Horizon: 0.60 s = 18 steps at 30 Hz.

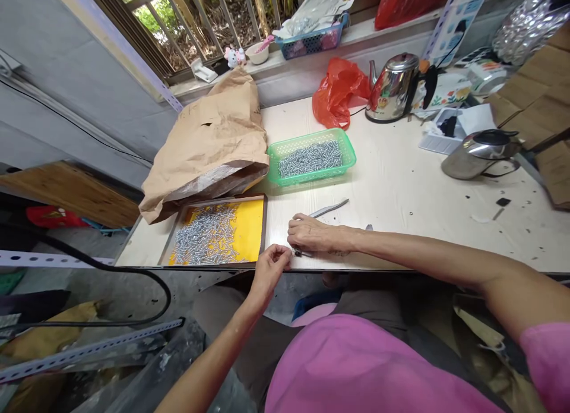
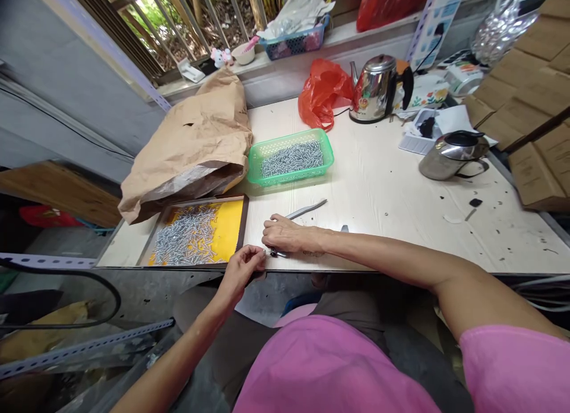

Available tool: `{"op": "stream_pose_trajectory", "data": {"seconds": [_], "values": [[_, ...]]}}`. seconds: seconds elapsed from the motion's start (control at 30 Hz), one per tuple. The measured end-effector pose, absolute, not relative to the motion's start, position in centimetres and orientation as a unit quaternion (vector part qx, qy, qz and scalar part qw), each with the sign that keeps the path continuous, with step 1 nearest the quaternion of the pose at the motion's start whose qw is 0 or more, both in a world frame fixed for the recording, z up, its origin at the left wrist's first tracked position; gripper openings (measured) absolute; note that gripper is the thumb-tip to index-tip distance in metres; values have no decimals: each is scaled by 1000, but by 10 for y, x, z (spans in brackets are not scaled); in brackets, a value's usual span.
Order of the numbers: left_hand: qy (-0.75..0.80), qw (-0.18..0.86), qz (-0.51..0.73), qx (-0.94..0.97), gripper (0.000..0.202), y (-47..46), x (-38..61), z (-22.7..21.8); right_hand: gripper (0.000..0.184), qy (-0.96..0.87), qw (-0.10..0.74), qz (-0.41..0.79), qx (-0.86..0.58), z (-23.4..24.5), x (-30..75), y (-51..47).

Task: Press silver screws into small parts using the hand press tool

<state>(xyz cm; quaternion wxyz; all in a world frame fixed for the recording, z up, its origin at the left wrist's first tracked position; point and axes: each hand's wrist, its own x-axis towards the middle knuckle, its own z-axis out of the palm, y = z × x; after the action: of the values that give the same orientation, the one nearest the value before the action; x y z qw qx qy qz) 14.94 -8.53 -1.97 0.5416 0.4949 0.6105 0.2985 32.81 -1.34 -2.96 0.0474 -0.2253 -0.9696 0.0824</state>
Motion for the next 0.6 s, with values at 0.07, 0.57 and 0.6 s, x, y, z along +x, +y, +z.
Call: {"op": "stream_pose_trajectory", "data": {"seconds": [0.07,0.57,0.6], "values": [[612,550,318,471,31,-84,153,-15,15,-969,35,86,-231,-28,324,-11],[630,535,323,461,32,-72,161,-2,21,-847,275,6,-455,28,362,55],[633,536,311,464,31,-69,164,-5,21,-814,296,-12,-499,36,372,64]]}}
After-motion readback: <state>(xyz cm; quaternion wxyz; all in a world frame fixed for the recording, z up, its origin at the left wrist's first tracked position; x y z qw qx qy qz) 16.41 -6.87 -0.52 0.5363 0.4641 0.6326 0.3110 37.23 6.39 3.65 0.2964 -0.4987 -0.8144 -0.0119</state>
